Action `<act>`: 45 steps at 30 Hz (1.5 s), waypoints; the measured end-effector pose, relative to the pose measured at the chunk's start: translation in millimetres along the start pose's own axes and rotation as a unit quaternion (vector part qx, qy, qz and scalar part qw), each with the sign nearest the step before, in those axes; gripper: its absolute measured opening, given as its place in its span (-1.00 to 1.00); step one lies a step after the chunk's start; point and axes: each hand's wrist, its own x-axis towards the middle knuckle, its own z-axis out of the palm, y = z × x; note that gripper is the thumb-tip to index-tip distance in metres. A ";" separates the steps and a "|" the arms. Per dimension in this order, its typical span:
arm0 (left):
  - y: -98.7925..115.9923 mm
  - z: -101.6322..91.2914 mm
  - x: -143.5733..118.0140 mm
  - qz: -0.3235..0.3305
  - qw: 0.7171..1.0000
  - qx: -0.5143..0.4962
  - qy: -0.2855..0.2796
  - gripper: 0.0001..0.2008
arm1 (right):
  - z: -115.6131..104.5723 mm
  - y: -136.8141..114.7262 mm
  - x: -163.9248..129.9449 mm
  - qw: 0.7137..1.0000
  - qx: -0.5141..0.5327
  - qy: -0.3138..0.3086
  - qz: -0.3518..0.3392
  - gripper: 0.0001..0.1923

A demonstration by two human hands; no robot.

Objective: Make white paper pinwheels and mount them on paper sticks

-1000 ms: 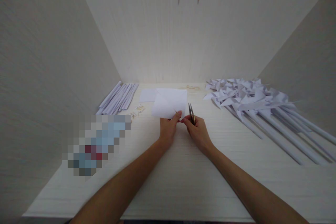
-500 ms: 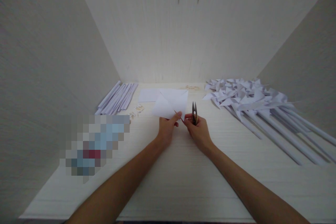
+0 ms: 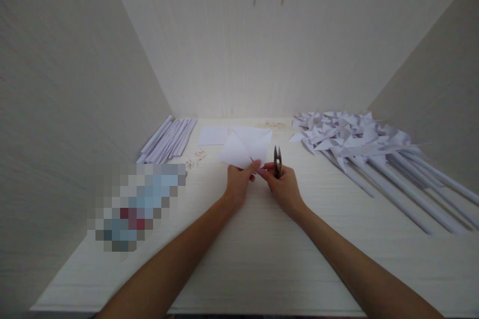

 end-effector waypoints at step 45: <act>1.9 1.6 -3.3 -0.012 0.999 -0.030 -0.024 -0.83 | 1.1 3.3 -0.5 0.999 0.053 0.002 -0.003 -0.74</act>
